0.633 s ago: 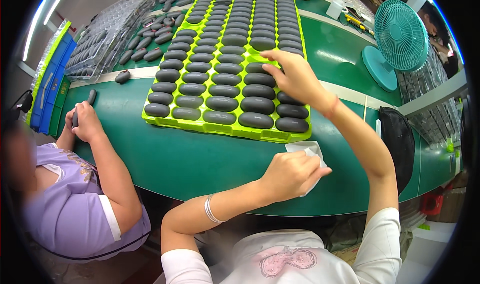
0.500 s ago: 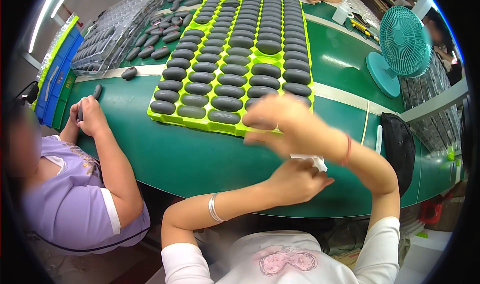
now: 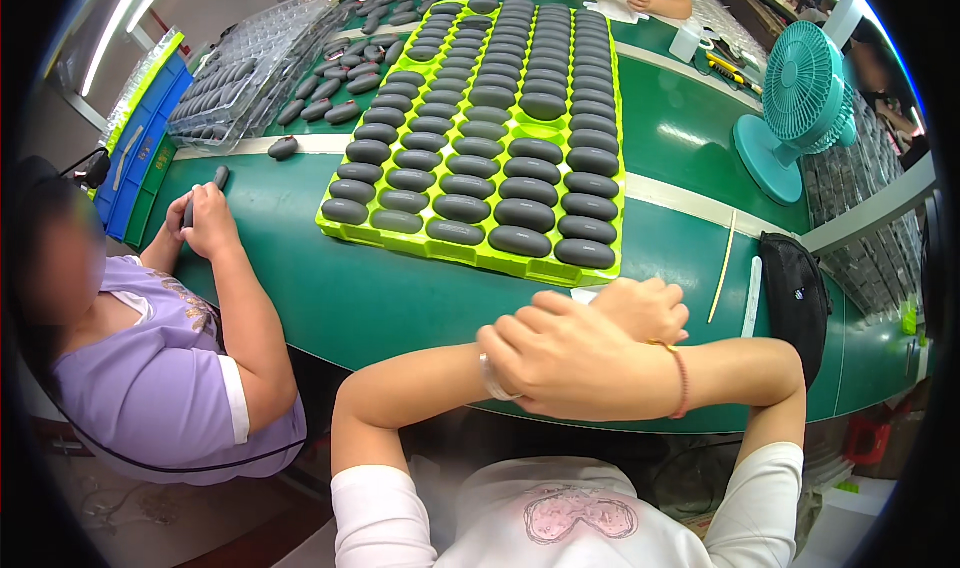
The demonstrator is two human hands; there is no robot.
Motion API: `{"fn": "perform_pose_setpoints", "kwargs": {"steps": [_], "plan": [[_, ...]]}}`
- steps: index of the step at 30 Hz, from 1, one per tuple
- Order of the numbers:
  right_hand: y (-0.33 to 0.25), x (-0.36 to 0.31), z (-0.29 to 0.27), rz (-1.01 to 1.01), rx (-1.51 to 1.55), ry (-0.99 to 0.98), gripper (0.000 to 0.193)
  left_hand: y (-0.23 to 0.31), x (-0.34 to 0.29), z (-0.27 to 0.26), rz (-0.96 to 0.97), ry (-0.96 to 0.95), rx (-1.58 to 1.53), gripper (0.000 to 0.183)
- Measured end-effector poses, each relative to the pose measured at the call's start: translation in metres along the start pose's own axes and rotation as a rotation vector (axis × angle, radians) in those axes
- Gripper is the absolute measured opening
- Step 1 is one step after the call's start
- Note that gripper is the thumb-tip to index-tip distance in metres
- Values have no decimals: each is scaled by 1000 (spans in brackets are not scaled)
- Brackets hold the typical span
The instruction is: The person assembles small grey electronic cases by inserting a battery pack into the base, closing the lid, and wiping the exterior with a white cloth. They repeat this process for multiple units, placing finished cases into a green tray.
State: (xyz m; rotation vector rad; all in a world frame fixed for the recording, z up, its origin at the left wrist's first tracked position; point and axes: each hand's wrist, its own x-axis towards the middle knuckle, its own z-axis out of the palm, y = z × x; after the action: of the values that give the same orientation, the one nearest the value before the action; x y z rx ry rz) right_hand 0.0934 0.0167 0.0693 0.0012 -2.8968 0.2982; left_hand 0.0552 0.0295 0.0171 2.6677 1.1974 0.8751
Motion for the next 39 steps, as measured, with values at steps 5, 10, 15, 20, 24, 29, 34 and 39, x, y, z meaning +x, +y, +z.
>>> {"fn": "perform_pose_setpoints", "kwargs": {"steps": [5, 10, 15, 20, 24, 29, 34, 39], "plan": [[9, -37, -37, 111, -23, 211, 60, -32, -59, -66, -56, -52, -35, 20], [19, -83, -7, 271, 161, 451, 49, -101, -49, -130, -593, 448, -137, 10], [25, -106, 31, 398, 178, 509, 31, -266, -104, -207, -853, 283, 753, 15], [37, -110, 42, 456, 212, 618, 28, -355, -141, -208, -1022, -35, 672, 33], [43, -113, 40, 497, 252, 657, 28, -384, -149, -189, -1004, -148, 651, 42], [46, -108, 39, 506, 278, 665, 27, -386, -145, -200, -1158, -66, 806, 41], [46, -102, 37, 525, 346, 711, 26, -305, -75, -184, -471, 588, 860, 34], [48, -117, 22, 627, 741, 704, 25, -101, -5, -108, -469, 420, -578, 33]]}}
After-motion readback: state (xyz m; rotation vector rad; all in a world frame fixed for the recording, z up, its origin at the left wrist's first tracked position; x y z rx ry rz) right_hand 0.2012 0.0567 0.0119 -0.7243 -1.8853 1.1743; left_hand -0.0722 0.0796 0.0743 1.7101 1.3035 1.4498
